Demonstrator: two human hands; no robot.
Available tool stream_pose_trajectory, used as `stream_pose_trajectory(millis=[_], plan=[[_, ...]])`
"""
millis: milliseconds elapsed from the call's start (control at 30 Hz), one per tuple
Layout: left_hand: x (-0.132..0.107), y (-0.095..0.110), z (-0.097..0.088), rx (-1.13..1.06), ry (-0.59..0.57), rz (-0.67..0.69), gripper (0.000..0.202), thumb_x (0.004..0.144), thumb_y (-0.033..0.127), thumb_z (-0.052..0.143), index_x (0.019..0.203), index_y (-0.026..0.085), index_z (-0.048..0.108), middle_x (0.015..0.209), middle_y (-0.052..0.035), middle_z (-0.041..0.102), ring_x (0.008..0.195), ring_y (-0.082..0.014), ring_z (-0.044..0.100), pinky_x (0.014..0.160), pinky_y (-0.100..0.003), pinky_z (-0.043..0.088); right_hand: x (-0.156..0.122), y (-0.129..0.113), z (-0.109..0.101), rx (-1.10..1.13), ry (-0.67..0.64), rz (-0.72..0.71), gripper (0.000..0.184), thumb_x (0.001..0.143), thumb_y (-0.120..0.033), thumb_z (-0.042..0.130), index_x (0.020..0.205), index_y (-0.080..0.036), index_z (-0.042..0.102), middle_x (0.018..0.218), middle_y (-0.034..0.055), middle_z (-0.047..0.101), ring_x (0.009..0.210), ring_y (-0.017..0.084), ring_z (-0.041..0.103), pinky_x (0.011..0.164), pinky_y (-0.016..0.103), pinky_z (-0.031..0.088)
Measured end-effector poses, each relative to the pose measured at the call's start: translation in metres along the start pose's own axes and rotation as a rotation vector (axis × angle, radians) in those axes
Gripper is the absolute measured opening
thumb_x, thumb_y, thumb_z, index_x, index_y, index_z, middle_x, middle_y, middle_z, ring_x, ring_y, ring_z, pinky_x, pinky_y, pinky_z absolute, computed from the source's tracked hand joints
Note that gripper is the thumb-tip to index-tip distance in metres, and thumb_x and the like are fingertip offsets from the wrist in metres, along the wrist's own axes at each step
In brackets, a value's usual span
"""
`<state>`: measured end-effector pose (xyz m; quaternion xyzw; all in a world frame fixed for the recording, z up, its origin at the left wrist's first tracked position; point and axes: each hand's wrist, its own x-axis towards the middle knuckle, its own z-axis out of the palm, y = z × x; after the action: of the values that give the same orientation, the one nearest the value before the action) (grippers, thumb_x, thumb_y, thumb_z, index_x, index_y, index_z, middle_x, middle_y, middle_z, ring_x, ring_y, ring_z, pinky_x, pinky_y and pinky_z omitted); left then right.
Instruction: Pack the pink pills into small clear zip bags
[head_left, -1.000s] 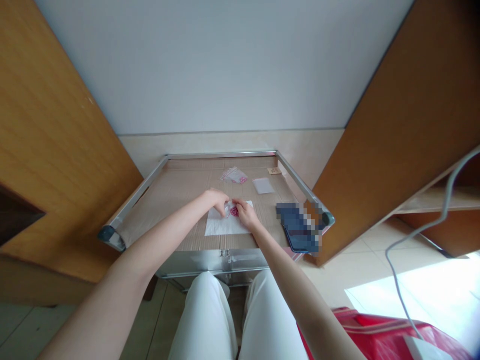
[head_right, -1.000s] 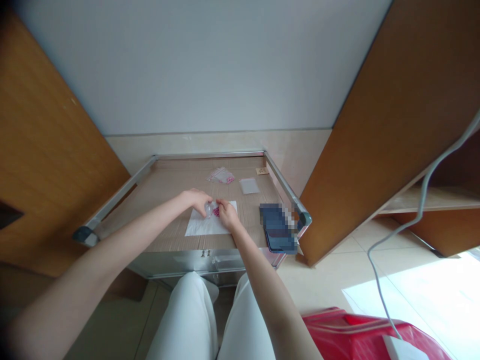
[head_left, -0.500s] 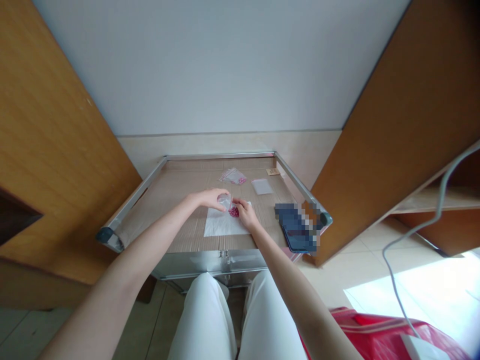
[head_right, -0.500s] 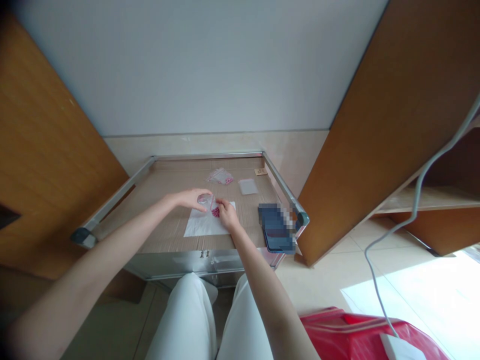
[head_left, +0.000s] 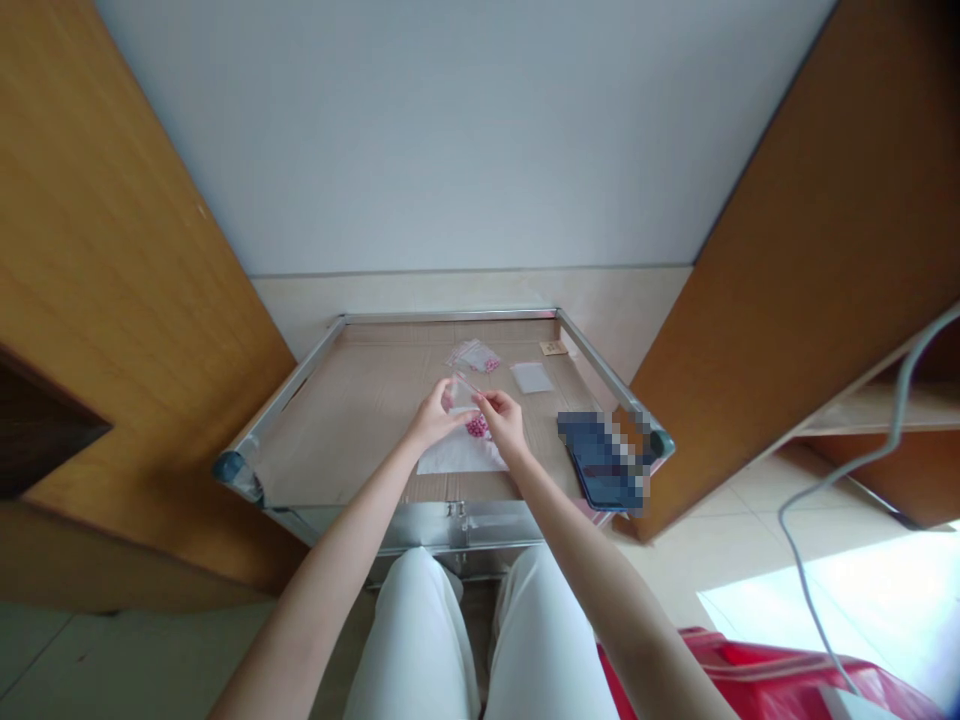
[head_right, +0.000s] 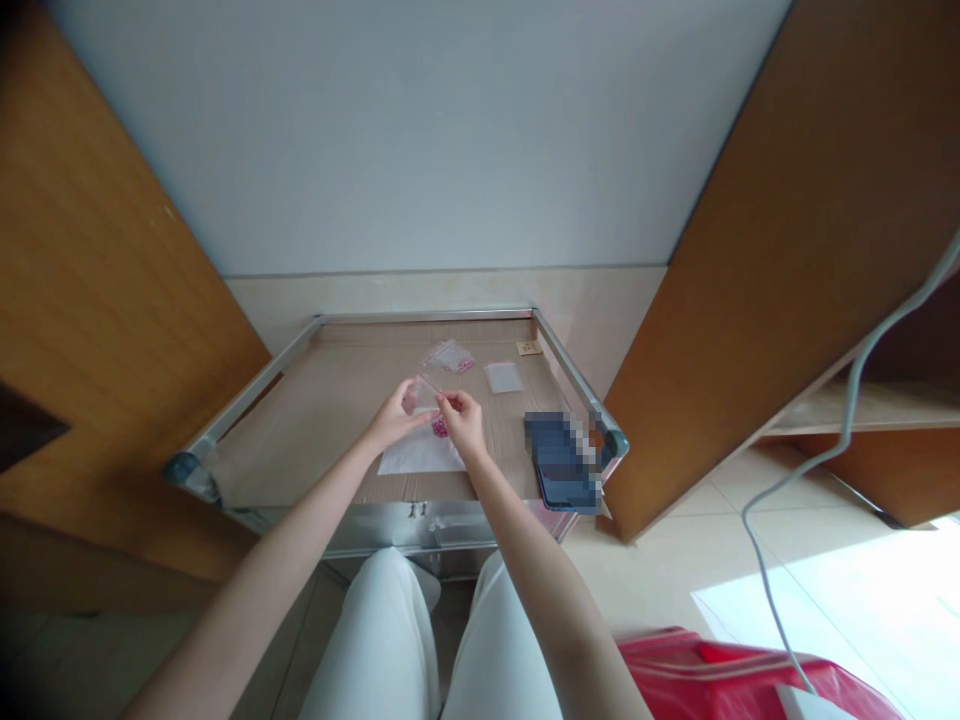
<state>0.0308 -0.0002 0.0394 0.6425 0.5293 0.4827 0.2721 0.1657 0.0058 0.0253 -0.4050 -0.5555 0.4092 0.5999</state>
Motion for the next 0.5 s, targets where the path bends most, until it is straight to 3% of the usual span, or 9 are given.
stream_pose_trajectory(millis=[233,367,500], plan=[[-0.015,-0.007,-0.001,-0.601,-0.073,-0.324,0.041,0.064,0.043,0.059,0.096,0.018,0.049,0.072,0.0007,0.056,0.047,-0.0058,0.051,0.034,-0.014,0.028,0.01,-0.004,-0.002,0.119,-0.065,0.172,0.024,0.065,-0.038,0.056,0.069,-0.014,0.053,0.059,-0.0001,0.056,0.05,0.008,0.05,0.051,0.02,0.04],[-0.02,-0.013,-0.004,-0.705,-0.175,-0.361,0.034,0.064,0.039,0.061,0.087,0.016,0.051,0.067,0.0013,0.059,0.039,-0.0057,0.05,0.029,-0.015,0.027,0.015,-0.004,-0.006,0.1,-0.207,0.251,0.029,0.065,-0.042,0.055,0.073,-0.015,0.048,0.059,0.0002,0.058,0.042,0.007,0.048,0.043,0.02,0.039],[-0.021,-0.016,-0.005,-0.673,-0.224,-0.34,0.033,0.065,0.038,0.061,0.085,0.015,0.049,0.067,-0.0022,0.063,0.037,-0.0081,0.052,0.028,-0.015,0.03,0.02,-0.007,-0.007,0.054,-0.232,0.232,0.029,0.067,-0.043,0.054,0.073,-0.016,0.045,0.056,-0.001,0.057,0.038,0.007,0.048,0.037,0.019,0.039]])
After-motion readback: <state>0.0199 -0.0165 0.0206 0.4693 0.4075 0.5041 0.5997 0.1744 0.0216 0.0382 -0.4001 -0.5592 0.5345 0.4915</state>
